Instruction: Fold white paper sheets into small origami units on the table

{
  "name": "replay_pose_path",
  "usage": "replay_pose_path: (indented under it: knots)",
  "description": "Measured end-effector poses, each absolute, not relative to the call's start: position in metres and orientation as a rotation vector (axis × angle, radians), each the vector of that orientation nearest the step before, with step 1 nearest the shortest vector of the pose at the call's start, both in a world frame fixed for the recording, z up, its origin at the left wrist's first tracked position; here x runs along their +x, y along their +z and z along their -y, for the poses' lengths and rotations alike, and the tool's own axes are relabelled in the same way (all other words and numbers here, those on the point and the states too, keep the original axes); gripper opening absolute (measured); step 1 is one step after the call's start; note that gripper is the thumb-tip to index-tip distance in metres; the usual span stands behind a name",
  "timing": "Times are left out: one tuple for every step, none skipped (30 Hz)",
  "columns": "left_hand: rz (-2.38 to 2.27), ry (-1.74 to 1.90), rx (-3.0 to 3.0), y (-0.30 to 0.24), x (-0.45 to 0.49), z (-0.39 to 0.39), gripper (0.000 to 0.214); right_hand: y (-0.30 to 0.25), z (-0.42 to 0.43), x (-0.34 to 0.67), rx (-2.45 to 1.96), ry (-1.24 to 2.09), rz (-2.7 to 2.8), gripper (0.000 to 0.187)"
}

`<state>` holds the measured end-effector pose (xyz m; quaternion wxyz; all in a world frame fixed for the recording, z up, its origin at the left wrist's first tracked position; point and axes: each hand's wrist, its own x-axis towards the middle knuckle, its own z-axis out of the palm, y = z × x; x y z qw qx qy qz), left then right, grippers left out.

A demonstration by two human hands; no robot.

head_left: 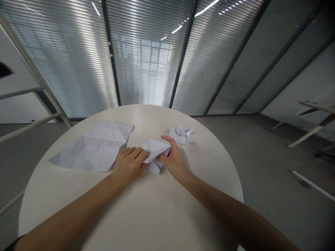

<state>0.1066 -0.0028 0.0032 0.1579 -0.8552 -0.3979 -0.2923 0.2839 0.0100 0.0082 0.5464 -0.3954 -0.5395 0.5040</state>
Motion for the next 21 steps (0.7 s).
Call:
replay_pose_path:
  knots:
    - [1.113, -0.835, -2.428, 0.0024, 0.1062, 0.0024, 0.01, 0.0075, -0.0104, 0.2836, -0.941, 1.197, 1.255, 0.062]
    - [1.095, -0.841, -2.413, 0.0016, 0.106, 0.0022, 0.011, 0.0069, -0.0106, 0.2833, -0.943, 1.194, 1.235, 0.063]
    - [1.081, -0.849, -2.404, 0.001, 0.1059, 0.0022, 0.011, 0.0061, -0.0108, 0.2829, -0.947, 1.183, 1.225, 0.064]
    - [1.07, -0.858, -2.398, 0.0006, 0.1058, 0.0024, 0.012, 0.0052, -0.011, 0.2825, -0.948, 1.167, 1.229, 0.063]
    - [1.061, -0.862, -2.395, 0.0004, 0.1059, 0.0028, 0.013, 0.0042, -0.011, 0.2821, -0.949, 1.15, 1.243, 0.06]
    - [1.053, -0.865, -2.395, 0.0002, 0.1061, 0.0032, 0.013, 0.0032, -0.011, 0.2816, -0.95, 1.138, 1.266, 0.054]
    - [1.047, -0.867, -2.392, 0.0001, 0.1063, 0.0036, 0.014, 0.0022, -0.011, 0.2811, -0.95, 1.132, 1.291, 0.047]
    - [1.043, -0.868, -2.388, 0.0001, 0.1066, 0.0039, 0.014, 0.0015, -0.011, 0.2806, -0.948, 1.13, 1.313, 0.04]
    - [1.047, -0.868, -2.383, 0.0, 0.1069, 0.0041, 0.014, 0.0011, -0.0108, 0.2802, -0.946, 1.132, 1.335, 0.033]
    - [1.056, -0.872, -2.377, -0.0001, 0.1072, 0.0042, 0.014, 0.0013, -0.0106, 0.2798, -0.945, 1.132, 1.354, 0.029]
    - [1.069, -0.88, -2.371, -0.0003, 0.1076, 0.0041, 0.013, 0.0019, -0.0102, 0.2795, -0.945, 1.125, 1.37, 0.027]
    - [1.084, -0.892, -2.365, -0.0005, 0.108, 0.004, 0.013, 0.0027, -0.0097, 0.2793, -0.948, 1.113, 1.382, 0.025]
    - [1.1, -0.905, -2.362, -0.0007, 0.1084, 0.0039, 0.012, 0.0036, -0.0091, 0.2792, -0.957, 1.098, 1.393, 0.024]
    - [1.116, -0.92, -2.36, -0.0009, 0.1089, 0.0039, 0.011, 0.0044, -0.0086, 0.2791, -0.969, 1.08, 1.404, 0.023]
    - [1.133, -0.937, -2.36, -0.001, 0.1092, 0.0039, 0.01, 0.0048, -0.0081, 0.279, -0.982, 1.063, 1.412, 0.022]
    - [1.15, -0.951, -2.365, -0.0009, 0.1095, 0.0042, 0.01, 0.0046, -0.0079, 0.279, -0.993, 1.051, 1.413, 0.021]
    - [1.17, -0.968, -2.374, -0.0006, 0.1097, 0.0046, 0.009, 0.0039, -0.0079, 0.279, -1.0, 1.052, 1.408, 0.02]
    - [1.185, -0.991, -2.392, 0.0, 0.1096, 0.0051, 0.007, 0.0029, -0.0083, 0.2792, -1.0, 1.066, 1.396, 0.019]
    - [1.192, -1.027, -2.42, 0.0009, 0.1092, 0.0058, 0.006, 0.0016, -0.0091, 0.2796, -0.994, 1.092, 1.376, 0.019]
    - [1.189, -1.077, -2.465, 0.0021, 0.1086, 0.0065, 0.007, 0.0004, -0.0103, 0.2803, -0.986, 1.126, 1.352, 0.018]
    - [1.182, -1.151, -2.52, 0.0036, 0.1079, 0.0072, 0.011, -0.0006, -0.0118, 0.2813, -0.975, 1.16, 1.328, 0.017]
